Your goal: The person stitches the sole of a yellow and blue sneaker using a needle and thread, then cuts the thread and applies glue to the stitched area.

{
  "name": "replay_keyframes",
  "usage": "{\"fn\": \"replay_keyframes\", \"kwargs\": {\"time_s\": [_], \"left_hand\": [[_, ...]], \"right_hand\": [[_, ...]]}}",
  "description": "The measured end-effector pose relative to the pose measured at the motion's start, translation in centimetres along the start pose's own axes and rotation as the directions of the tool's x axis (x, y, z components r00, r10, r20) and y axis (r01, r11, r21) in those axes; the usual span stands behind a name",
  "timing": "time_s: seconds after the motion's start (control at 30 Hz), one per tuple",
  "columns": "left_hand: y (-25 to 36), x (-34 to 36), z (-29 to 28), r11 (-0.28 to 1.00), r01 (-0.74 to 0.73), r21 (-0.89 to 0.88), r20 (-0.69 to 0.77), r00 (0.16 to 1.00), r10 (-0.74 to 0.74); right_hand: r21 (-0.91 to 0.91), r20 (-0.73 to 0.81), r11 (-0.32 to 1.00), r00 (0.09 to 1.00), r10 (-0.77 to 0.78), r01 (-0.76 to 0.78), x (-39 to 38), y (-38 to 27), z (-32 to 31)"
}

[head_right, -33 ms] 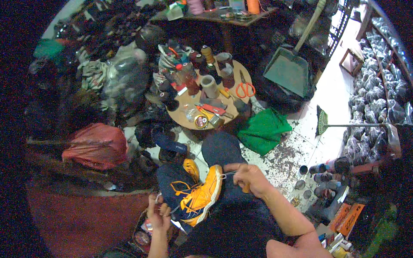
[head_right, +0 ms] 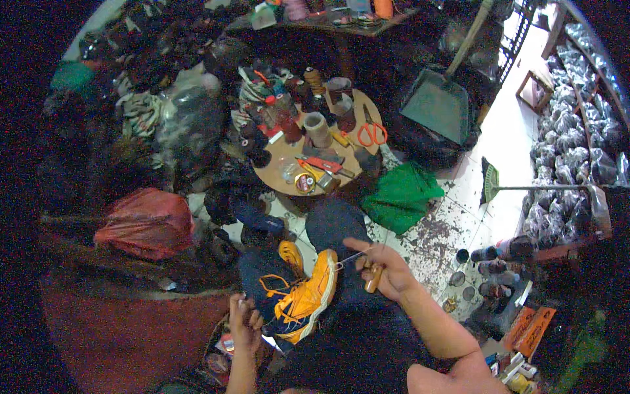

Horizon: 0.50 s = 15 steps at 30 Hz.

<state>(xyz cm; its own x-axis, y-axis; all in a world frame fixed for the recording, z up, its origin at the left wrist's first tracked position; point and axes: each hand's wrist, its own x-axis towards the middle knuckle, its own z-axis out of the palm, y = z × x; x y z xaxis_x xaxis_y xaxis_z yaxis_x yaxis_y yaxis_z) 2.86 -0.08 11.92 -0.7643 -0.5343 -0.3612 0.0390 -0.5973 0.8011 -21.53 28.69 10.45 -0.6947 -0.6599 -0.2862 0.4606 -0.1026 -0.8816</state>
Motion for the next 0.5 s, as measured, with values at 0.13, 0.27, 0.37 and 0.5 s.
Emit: {"fn": "replay_keyframes", "kwargs": {"time_s": [0.13, 0.27, 0.37, 0.5], "left_hand": [[-0.4, 0.9, 0.8, 0.212, -0.246, 0.946, 0.240, 0.969, 0.058], [-0.7, 1.8, 0.9, 0.172, -0.367, 0.914, 0.376, 0.926, -0.025], [-1.2, 1.8, 0.4, 0.098, -0.454, 0.886, 0.459, 0.888, -0.034], [-1.4, 0.9, -2.1, 0.003, -0.412, 0.911, 0.410, 0.907, 0.096]], "right_hand": [[-0.478, -0.173, 0.873, 0.963, -0.204, 0.099, -0.1, -1.9, 1.4], [-0.893, -0.090, 0.444, 0.936, -0.341, 0.075, 0.7, -2.7, 3.9], [-0.882, -0.103, 0.471, 0.957, -0.272, 0.038, 1.3, -2.4, 4.8], [-0.786, -0.090, 0.616, 0.977, -0.196, 0.051, 1.8, -1.8, 4.6]]}}
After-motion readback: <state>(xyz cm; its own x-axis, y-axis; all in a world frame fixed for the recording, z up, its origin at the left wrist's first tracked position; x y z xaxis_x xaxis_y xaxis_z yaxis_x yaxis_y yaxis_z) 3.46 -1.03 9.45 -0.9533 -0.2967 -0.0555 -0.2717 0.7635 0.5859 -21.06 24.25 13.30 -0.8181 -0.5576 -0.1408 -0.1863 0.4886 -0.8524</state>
